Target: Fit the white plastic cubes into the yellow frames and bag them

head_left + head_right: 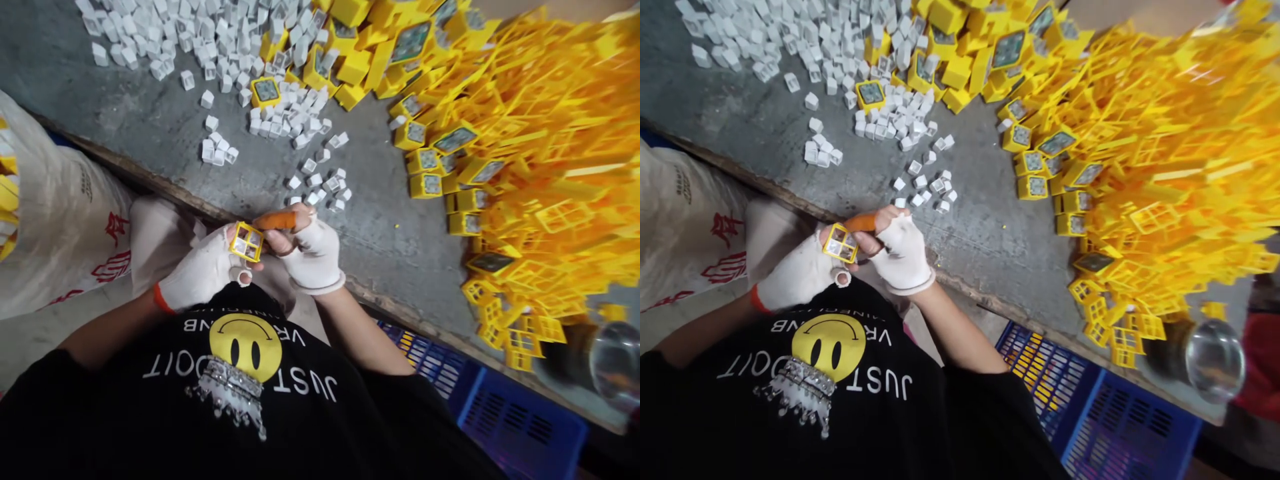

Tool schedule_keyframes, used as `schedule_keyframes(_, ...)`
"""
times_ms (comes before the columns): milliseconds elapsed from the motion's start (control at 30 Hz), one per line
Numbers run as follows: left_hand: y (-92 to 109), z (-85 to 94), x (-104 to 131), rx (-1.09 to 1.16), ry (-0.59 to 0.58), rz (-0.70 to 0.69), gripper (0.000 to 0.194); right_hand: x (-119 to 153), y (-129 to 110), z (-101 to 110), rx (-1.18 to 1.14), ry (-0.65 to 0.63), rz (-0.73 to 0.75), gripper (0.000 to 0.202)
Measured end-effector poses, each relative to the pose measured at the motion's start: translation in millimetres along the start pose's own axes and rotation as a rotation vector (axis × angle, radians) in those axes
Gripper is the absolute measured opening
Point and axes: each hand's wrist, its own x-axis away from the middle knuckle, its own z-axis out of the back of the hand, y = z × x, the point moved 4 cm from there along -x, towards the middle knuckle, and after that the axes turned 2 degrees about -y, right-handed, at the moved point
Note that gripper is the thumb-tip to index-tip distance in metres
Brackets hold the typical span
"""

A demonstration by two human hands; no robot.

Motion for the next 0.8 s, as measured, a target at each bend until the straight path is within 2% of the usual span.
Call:
schedule_keyframes(67,0.0,-1.6,-0.1,-0.02,-0.007,-0.009,0.031,4.4,0.9,3.8,-0.014,0.022,0.002,0.032)
schedule_keyframes(200,1.7,1.2,1.5,-0.046,-0.022,-0.103,0.017,7.7,12.9,9.8,0.121,-0.078,0.044,0.036)
schedule_keyframes(333,1.7,1.7,2.3,-0.102,-0.035,-0.165,0.017,-8.1,44.8,29.4,0.357,-0.098,-0.146,0.029)
schedule_keyframes(433,1.5,-1.8,0.3,-0.099,-0.038,-0.177,0.023,-29.3,60.3,36.7,0.409,-0.143,-0.218,0.023)
schedule_keyframes(533,3.5,-5.4,-2.4,-0.077,-0.044,-0.217,0.023,-46.9,72.8,33.7,0.521,-0.211,-0.357,0.022)
schedule_keyframes(633,3.5,-6.8,-5.1,-0.07,-0.031,-0.2,0.018,-53.2,82.9,23.7,0.67,-0.313,-0.485,0.03)
schedule_keyframes(733,3.6,-5.5,-7.1,-0.061,0.008,-0.169,0.015,-52.3,87.6,14.1,0.704,-0.335,-0.466,0.025)
schedule_keyframes(800,3.6,-2.9,-7.8,-0.045,0.043,-0.137,0.02,-49.9,89.5,11.9,0.675,-0.311,-0.446,0.019)
